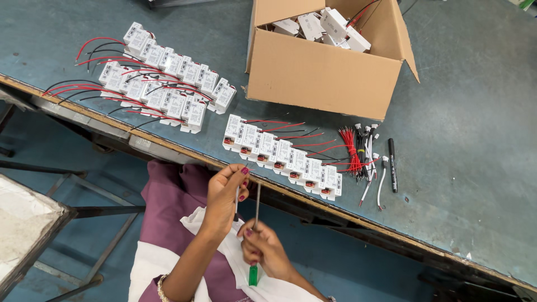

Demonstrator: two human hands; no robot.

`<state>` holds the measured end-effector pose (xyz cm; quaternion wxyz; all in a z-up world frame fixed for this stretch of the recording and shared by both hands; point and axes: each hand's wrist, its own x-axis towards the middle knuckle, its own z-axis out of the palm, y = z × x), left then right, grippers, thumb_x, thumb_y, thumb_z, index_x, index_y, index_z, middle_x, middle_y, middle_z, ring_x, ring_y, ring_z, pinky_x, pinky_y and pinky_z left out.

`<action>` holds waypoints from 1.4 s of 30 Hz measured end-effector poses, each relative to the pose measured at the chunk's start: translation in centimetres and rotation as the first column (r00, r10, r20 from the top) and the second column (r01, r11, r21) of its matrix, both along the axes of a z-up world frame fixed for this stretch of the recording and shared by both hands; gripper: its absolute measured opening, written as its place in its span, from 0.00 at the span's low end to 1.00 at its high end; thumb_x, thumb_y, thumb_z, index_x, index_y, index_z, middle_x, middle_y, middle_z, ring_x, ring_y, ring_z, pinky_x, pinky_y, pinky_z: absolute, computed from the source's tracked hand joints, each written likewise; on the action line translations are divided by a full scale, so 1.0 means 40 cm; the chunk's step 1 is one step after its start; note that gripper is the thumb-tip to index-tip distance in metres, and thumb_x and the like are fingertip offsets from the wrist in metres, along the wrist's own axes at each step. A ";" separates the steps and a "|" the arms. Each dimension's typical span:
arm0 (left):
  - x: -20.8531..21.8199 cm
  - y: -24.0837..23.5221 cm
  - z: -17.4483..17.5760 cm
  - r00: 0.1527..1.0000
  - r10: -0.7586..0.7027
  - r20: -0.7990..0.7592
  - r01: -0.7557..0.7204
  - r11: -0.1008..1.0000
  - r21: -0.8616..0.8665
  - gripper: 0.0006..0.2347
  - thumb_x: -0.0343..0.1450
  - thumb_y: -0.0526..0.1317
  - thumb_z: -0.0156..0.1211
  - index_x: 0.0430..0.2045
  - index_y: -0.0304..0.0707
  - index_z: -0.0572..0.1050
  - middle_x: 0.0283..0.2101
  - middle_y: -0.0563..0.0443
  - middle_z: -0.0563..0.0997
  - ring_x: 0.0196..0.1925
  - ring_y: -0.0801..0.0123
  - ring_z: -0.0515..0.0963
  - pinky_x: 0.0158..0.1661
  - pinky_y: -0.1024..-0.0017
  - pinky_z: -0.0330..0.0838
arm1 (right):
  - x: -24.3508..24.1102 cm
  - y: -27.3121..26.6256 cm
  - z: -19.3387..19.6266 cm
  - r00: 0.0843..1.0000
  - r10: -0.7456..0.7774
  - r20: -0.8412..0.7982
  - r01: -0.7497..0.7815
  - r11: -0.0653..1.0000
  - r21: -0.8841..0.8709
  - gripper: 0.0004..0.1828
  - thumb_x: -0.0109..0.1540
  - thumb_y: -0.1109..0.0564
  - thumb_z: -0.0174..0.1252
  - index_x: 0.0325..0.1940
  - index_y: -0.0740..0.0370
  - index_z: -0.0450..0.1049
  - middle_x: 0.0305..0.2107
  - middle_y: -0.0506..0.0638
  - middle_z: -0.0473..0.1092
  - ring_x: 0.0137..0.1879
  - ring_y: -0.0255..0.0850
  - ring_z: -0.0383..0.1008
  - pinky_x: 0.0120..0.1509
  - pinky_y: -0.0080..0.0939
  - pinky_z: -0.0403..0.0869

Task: The person uses a screwdriver to attach red and black wires to small white electronic modules arranged on a table. They tighten the screws on each module and place the completed units into a cardboard box.

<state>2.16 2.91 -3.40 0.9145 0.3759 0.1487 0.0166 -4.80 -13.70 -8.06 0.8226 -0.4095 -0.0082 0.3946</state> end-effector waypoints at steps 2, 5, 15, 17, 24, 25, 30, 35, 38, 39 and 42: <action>0.000 0.013 0.002 1.000 0.018 -0.006 -0.018 1.000 0.003 0.04 0.73 0.35 0.60 0.34 0.33 0.76 0.29 0.58 0.75 0.25 0.86 0.67 0.24 0.83 0.59 | -0.034 -0.007 -0.022 0.986 0.130 0.103 -0.132 0.991 0.006 0.11 0.75 0.54 0.48 0.48 0.66 0.70 0.25 0.46 0.59 0.30 0.34 0.58 0.38 0.34 0.64; -0.002 0.030 0.010 0.999 0.031 0.011 -0.032 0.998 0.051 0.05 0.73 0.36 0.61 0.34 0.32 0.77 0.27 0.59 0.74 0.24 0.86 0.66 0.23 0.82 0.59 | -0.064 -0.025 -0.036 0.965 0.231 0.123 -0.226 0.973 -0.049 0.15 0.75 0.51 0.49 0.48 0.66 0.71 0.27 0.48 0.63 0.32 0.35 0.62 0.40 0.35 0.66; -0.026 -0.005 0.033 0.996 -0.091 0.023 0.081 0.958 0.275 0.06 0.71 0.36 0.65 0.30 0.30 0.79 0.22 0.59 0.75 0.20 0.84 0.69 0.22 0.82 0.62 | 0.120 -0.160 0.155 0.839 -0.216 0.499 0.402 0.865 -0.302 0.13 0.69 0.53 0.55 0.46 0.67 0.74 0.14 0.39 0.56 0.18 0.27 0.49 0.21 0.32 0.48; -0.033 -0.027 0.040 0.982 -0.185 0.046 0.160 0.932 0.324 0.05 0.71 0.36 0.64 0.29 0.31 0.78 0.22 0.59 0.75 0.20 0.85 0.68 0.21 0.83 0.61 | 0.156 -0.154 0.198 0.846 -0.224 0.484 0.404 0.861 -0.308 0.13 0.68 0.54 0.55 0.49 0.67 0.75 0.15 0.38 0.55 0.18 0.26 0.48 0.21 0.31 0.48; -0.059 -0.062 0.061 0.936 -0.343 -0.081 0.344 0.840 0.419 0.04 0.69 0.35 0.64 0.28 0.32 0.78 0.24 0.59 0.78 0.21 0.86 0.69 0.20 0.84 0.59 | 0.173 -0.119 0.245 0.842 -0.154 0.518 0.386 0.841 -0.378 0.10 0.66 0.57 0.60 0.45 0.69 0.77 0.15 0.37 0.58 0.19 0.24 0.51 0.21 0.30 0.50; -0.060 -0.061 0.063 0.936 -0.349 -0.044 0.332 0.834 0.440 0.04 0.69 0.34 0.64 0.27 0.31 0.78 0.25 0.59 0.78 0.23 0.87 0.70 0.23 0.84 0.62 | 0.172 -0.118 0.244 0.834 -0.142 0.533 0.390 0.836 -0.387 0.09 0.66 0.58 0.61 0.44 0.69 0.78 0.16 0.38 0.59 0.19 0.24 0.52 0.21 0.29 0.51; -0.062 -0.057 0.065 0.879 -0.476 -0.008 0.397 0.724 0.564 0.03 0.67 0.33 0.65 0.27 0.31 0.79 0.26 0.60 0.77 0.28 0.86 0.71 0.29 0.84 0.67 | 0.182 -0.132 0.236 0.819 -0.028 0.573 0.350 0.816 -0.461 0.08 0.66 0.59 0.61 0.41 0.68 0.79 0.21 0.40 0.68 0.22 0.23 0.57 0.23 0.28 0.55; -0.063 -0.040 0.076 0.801 -0.599 0.015 0.532 0.722 0.442 0.05 0.68 0.34 0.66 0.28 0.30 0.78 0.25 0.62 0.75 0.27 0.86 0.69 0.28 0.84 0.65 | 0.190 -0.142 0.230 0.898 -0.028 0.439 0.240 0.867 -0.436 0.09 0.64 0.58 0.60 0.39 0.69 0.78 0.20 0.42 0.69 0.20 0.24 0.55 0.21 0.29 0.52; -0.060 -0.030 0.084 0.784 -0.615 -0.085 0.594 0.702 0.391 0.05 0.68 0.35 0.67 0.30 0.32 0.78 0.26 0.57 0.75 0.27 0.82 0.70 0.27 0.81 0.64 | 0.187 -0.146 0.221 0.899 -0.102 0.426 0.274 0.890 -0.364 0.10 0.66 0.56 0.60 0.41 0.69 0.76 0.17 0.40 0.61 0.19 0.24 0.51 0.21 0.29 0.50; -0.058 -0.029 0.086 0.777 -0.613 -0.140 0.615 0.695 0.373 0.05 0.68 0.35 0.67 0.31 0.33 0.78 0.27 0.54 0.76 0.27 0.79 0.71 0.27 0.79 0.65 | 0.187 -0.147 0.218 0.897 -0.139 0.420 0.295 0.895 -0.334 0.11 0.67 0.56 0.59 0.43 0.69 0.76 0.16 0.39 0.58 0.19 0.24 0.50 0.21 0.29 0.48; -0.047 -0.033 0.086 0.814 -0.523 0.254 0.464 0.848 0.257 0.04 0.69 0.34 0.65 0.31 0.31 0.78 0.51 0.50 0.79 0.50 0.77 0.78 0.53 0.76 0.73 | 0.194 -0.154 0.210 0.913 -0.156 0.377 0.306 0.873 -0.380 0.11 0.68 0.54 0.55 0.48 0.66 0.71 0.16 0.39 0.55 0.19 0.26 0.48 0.21 0.30 0.48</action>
